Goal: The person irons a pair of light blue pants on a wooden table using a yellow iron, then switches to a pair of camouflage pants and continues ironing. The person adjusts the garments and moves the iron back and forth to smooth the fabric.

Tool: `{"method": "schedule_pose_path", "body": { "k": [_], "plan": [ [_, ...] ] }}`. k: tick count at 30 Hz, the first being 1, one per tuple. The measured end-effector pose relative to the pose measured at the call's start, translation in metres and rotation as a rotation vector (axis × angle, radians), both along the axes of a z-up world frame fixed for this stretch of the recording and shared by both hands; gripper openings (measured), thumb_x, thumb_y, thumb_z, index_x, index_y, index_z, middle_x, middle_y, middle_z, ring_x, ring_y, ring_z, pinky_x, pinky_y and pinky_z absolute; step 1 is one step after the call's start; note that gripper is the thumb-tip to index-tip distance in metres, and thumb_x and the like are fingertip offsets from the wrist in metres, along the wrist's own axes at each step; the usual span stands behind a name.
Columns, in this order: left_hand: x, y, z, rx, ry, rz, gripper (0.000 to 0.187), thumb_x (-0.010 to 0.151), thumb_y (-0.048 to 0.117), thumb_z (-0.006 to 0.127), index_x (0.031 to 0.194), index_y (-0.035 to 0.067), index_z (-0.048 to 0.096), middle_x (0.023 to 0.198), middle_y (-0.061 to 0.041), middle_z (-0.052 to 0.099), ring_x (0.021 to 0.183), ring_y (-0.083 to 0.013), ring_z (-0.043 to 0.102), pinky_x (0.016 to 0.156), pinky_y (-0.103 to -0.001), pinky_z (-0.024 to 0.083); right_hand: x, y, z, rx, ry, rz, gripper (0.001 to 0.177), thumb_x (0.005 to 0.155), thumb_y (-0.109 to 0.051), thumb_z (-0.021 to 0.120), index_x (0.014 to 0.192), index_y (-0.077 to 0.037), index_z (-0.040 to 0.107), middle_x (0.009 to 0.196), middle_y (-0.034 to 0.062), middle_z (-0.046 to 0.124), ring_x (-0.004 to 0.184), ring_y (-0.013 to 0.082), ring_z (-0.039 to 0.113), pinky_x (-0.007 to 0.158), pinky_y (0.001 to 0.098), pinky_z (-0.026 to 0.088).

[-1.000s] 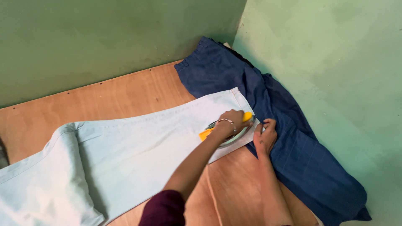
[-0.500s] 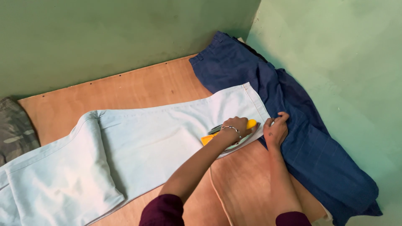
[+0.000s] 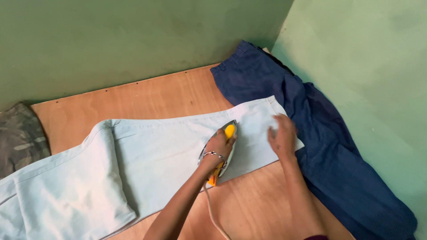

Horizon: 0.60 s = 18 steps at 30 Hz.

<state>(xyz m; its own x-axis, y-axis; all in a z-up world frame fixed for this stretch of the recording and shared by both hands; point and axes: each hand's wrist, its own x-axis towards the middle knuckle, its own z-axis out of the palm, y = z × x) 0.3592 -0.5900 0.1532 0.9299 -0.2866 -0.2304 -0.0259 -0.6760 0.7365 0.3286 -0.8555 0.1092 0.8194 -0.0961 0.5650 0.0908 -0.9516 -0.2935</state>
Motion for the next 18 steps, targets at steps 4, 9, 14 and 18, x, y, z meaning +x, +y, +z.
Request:
{"method": "schedule_pose_path", "body": {
  "k": [4,9,14,18],
  "plan": [
    [0.007,-0.021,-0.012,-0.013,0.005,0.001,0.057,0.095,0.050,0.061,0.120,-0.002,0.059,0.099,-0.030,0.072,0.094,-0.0452,0.072,0.083,-0.050,0.058,0.028,0.016,0.002,-0.282,0.260,0.163,0.060,0.096,-0.044,0.055,0.151,-0.022,0.048,0.159,0.0163,0.042,0.147,0.0352,0.036,0.115,0.0601,0.023],
    [0.023,-0.053,-0.009,0.088,-0.002,-0.041,0.052,0.102,0.043,0.054,0.127,-0.003,0.053,0.100,-0.028,0.074,0.095,-0.0431,0.073,0.084,-0.049,0.058,0.040,0.004,-0.017,-0.242,0.312,0.034,0.069,0.100,-0.060,0.041,0.158,-0.022,0.040,0.163,0.0138,0.035,0.152,0.0291,0.030,0.119,0.0588,0.018],
    [0.058,-0.075,-0.006,0.120,0.076,0.114,0.045,0.103,0.036,0.048,0.131,0.000,0.048,0.106,-0.024,0.074,0.100,-0.0414,0.072,0.086,-0.049,0.058,0.046,-0.008,-0.030,-0.270,0.282,0.051,0.068,0.101,-0.057,0.042,0.158,-0.021,0.039,0.164,0.0139,0.036,0.152,0.0286,0.031,0.120,0.0586,0.018],
    [0.055,-0.071,-0.015,0.135,0.080,0.124,0.044,0.103,0.037,0.049,0.128,0.000,0.050,0.109,-0.025,0.073,0.104,-0.0414,0.071,0.090,-0.047,0.057,0.039,-0.003,-0.038,-0.268,0.277,0.065,0.066,0.104,-0.056,0.042,0.159,-0.020,0.038,0.166,0.0149,0.035,0.153,0.0293,0.032,0.121,0.0601,0.019]
  ]
}}
